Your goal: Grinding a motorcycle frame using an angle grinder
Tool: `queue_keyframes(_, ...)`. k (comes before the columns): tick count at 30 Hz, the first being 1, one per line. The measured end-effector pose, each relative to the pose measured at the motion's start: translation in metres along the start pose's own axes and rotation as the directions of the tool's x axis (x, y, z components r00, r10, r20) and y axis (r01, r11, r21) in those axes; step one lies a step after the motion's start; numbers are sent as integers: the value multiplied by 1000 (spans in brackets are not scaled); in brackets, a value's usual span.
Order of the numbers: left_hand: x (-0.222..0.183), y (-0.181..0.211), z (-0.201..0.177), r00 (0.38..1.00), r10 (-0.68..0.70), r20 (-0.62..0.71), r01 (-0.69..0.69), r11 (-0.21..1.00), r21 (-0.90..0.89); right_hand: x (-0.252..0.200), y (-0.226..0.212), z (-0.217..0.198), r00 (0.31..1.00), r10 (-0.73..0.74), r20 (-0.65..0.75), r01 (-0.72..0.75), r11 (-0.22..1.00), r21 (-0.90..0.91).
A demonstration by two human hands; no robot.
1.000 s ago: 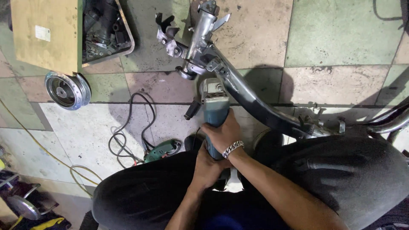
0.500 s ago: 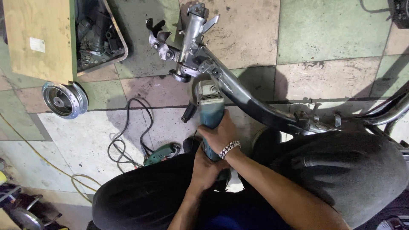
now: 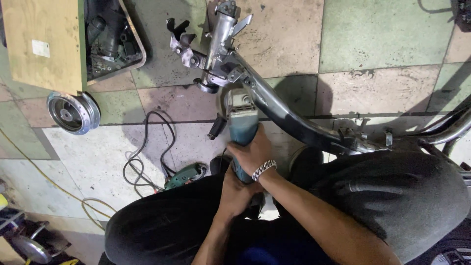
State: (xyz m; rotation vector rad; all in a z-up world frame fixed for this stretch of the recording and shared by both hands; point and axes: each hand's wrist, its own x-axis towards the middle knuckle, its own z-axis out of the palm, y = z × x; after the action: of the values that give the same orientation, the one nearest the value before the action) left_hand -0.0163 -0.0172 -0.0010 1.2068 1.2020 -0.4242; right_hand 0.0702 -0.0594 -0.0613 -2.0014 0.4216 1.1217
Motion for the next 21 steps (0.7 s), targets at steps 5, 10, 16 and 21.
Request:
queue_keyframes(5, 0, -3, -2, 1000, -9, 10, 9, 1000, 1, -1, 0, -1, 999, 17, 29, -16, 999, -42)
queue_keyframes(10, 3, -7, -4, 1000, 5, 16, -6, 998, 58, -1, 0, -1, 1000, 15, -1, -15, 1000, -23)
queue_keyframes(16, -3, 23, 6, 999, -32, -6, 32, 968, 249, -5, -14, -12, 993, 56, 105, -53, 998, -27)
queue_keyframes(21, -1, 18, 4, 1000, -18, 4, 16, 961, 274, -2, -10, -8, 993, 45, 109, -42, 999, -29)
